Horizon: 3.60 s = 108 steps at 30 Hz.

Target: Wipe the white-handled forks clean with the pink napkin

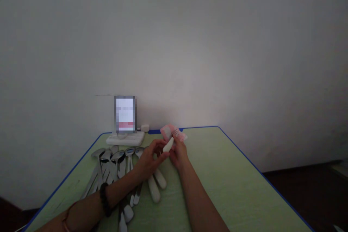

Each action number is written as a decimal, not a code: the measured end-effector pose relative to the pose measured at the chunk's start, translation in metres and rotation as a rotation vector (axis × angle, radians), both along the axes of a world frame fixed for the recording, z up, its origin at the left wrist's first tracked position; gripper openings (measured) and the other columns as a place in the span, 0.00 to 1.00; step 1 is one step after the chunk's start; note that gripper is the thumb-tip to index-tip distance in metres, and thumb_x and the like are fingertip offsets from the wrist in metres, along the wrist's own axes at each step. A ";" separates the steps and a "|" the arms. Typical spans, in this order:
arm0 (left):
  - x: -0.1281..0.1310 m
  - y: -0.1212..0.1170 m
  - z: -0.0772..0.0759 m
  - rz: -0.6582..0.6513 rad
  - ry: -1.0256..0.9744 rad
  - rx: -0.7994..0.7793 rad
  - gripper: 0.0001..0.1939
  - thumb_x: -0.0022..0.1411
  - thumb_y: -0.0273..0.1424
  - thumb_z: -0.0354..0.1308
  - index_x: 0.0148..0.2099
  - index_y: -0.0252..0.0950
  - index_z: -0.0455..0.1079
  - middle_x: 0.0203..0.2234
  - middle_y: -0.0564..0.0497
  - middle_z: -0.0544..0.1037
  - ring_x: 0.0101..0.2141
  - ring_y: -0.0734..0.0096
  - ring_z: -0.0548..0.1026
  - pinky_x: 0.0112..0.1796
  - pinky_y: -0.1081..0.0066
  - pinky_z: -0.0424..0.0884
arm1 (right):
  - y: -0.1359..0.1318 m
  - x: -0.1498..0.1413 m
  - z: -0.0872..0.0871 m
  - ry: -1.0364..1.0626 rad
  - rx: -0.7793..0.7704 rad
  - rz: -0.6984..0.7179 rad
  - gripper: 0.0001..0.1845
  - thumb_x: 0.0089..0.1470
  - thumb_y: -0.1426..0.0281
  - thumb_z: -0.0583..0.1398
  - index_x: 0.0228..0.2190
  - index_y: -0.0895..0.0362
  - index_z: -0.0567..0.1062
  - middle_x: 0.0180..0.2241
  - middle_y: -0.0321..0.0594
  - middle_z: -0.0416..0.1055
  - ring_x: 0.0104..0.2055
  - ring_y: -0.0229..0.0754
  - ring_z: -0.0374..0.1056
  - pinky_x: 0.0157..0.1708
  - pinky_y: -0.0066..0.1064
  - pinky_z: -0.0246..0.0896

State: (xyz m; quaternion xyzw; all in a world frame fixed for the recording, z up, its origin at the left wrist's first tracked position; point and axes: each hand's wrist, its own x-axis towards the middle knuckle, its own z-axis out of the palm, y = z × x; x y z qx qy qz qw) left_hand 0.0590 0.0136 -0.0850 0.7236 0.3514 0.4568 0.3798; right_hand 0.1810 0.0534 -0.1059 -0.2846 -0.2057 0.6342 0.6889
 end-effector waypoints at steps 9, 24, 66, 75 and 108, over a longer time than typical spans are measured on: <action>-0.001 -0.003 0.005 0.034 0.310 0.057 0.11 0.58 0.38 0.54 0.29 0.36 0.66 0.22 0.55 0.70 0.26 0.71 0.67 0.29 0.72 0.62 | 0.002 0.000 -0.002 0.082 -0.075 -0.042 0.11 0.41 0.67 0.65 0.29 0.57 0.73 0.24 0.37 0.74 0.25 0.37 0.70 0.23 0.27 0.68; 0.001 -0.002 0.002 -0.084 0.309 -0.074 0.09 0.61 0.36 0.48 0.34 0.36 0.64 0.21 0.57 0.68 0.23 0.74 0.64 0.24 0.75 0.60 | -0.003 -0.002 0.007 0.086 -0.149 0.024 0.10 0.46 0.66 0.59 0.31 0.59 0.72 0.24 0.39 0.75 0.25 0.40 0.72 0.24 0.29 0.68; 0.001 0.000 -0.004 -0.071 -0.024 -0.122 0.17 0.66 0.40 0.43 0.52 0.37 0.60 0.20 0.59 0.63 0.20 0.74 0.63 0.23 0.75 0.60 | -0.004 -0.001 0.008 0.143 -0.011 0.064 0.17 0.51 0.58 0.55 0.33 0.59 0.72 0.26 0.39 0.76 0.27 0.40 0.71 0.27 0.30 0.68; -0.003 -0.001 -0.006 -0.051 -0.120 -0.069 0.18 0.63 0.41 0.50 0.51 0.37 0.60 0.26 0.56 0.67 0.22 0.77 0.63 0.24 0.75 0.62 | -0.003 0.004 0.008 0.232 -0.050 0.038 0.24 0.57 0.55 0.45 0.35 0.58 0.72 0.27 0.40 0.76 0.28 0.40 0.71 0.31 0.32 0.69; 0.000 0.007 -0.005 -0.010 -0.289 -0.270 0.22 0.61 0.46 0.48 0.47 0.34 0.64 0.21 0.56 0.69 0.21 0.72 0.67 0.23 0.73 0.64 | -0.004 0.002 -0.001 0.034 0.054 -0.035 0.14 0.43 0.62 0.65 0.32 0.57 0.73 0.30 0.36 0.74 0.33 0.37 0.70 0.36 0.30 0.68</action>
